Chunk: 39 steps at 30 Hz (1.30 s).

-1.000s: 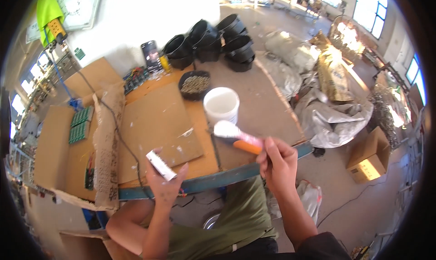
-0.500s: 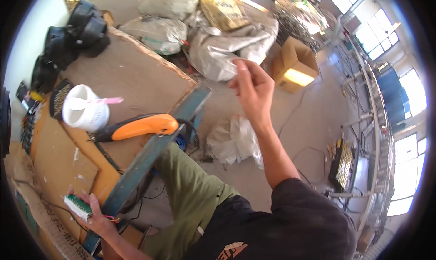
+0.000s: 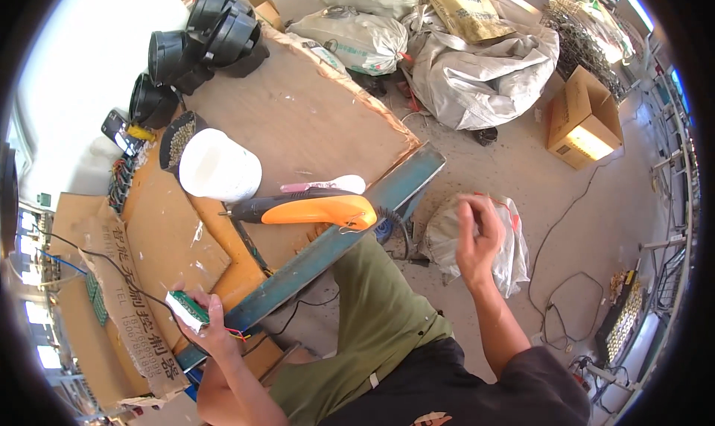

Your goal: The person assembles electronic components by applying a white substance from a cup using a small spoon to a circuit board and then securing the board into a black plastic housing using a power screwdriver.

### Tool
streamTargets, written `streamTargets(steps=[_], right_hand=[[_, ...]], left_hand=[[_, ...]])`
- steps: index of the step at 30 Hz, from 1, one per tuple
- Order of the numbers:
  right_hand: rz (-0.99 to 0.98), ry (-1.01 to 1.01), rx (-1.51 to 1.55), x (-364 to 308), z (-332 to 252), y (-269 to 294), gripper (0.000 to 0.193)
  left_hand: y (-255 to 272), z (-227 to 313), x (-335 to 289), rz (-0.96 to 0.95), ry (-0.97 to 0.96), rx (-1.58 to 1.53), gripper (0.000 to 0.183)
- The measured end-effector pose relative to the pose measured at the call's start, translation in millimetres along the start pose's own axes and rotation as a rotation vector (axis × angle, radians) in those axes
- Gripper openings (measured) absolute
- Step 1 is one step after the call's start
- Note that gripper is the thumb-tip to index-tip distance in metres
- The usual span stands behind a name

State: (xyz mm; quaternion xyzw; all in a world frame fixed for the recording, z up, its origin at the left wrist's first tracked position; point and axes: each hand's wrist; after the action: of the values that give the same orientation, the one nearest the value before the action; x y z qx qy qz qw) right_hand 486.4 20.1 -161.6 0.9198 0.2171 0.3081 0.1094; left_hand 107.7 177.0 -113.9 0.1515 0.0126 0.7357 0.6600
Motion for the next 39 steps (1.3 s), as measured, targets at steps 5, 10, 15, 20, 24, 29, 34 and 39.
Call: streamTargets(steps=[5,10,15,20,24,29,34,39], right_hand=[[-0.572,0.504,0.022,119,-97,-58,0.009],[-1.184,0.792,-0.289,149,-119,-151,0.025],[-1.336,0.866,-0.324,147,-132,-178,0.024],[-1.439,0.901,-0.386,141,-150,-191,0.023],[-1.471,0.874,-0.309,146,-150,-188,0.024],[-1.537,0.879,-0.388,138,-152,-194,0.028],[-1.394,0.944,-0.346,146,-150,-184,0.026],[-1.228,0.726,-0.122,203,-159,-146,0.018]], left_hand=[[-4,5,-3,-0.029,0.017,-0.029,0.067],[-5,7,-3,-0.008,0.024,-0.057,0.069],[-4,9,-6,-0.043,0.006,-0.1,0.064],[-4,7,-5,-0.031,0.013,-0.075,0.073],[2,1,-4,-0.037,-0.001,-0.057,0.073],[-1,5,-4,-0.04,0.013,-0.039,0.074],[1,-3,-1,-0.026,0.0,-0.053,0.075],[-1,-2,-7,-0.014,0.047,-0.128,0.073]])
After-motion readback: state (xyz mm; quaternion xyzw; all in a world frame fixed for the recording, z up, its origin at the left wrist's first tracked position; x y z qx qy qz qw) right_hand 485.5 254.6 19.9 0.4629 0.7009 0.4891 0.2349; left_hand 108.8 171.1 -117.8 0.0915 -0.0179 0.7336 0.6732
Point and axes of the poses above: each hand's wrist, its own x-axis towards the middle knuckle, its own y-axis out of the back of the hand, z = x × y, and after that the axes turned 10 degrees about y, right-handed
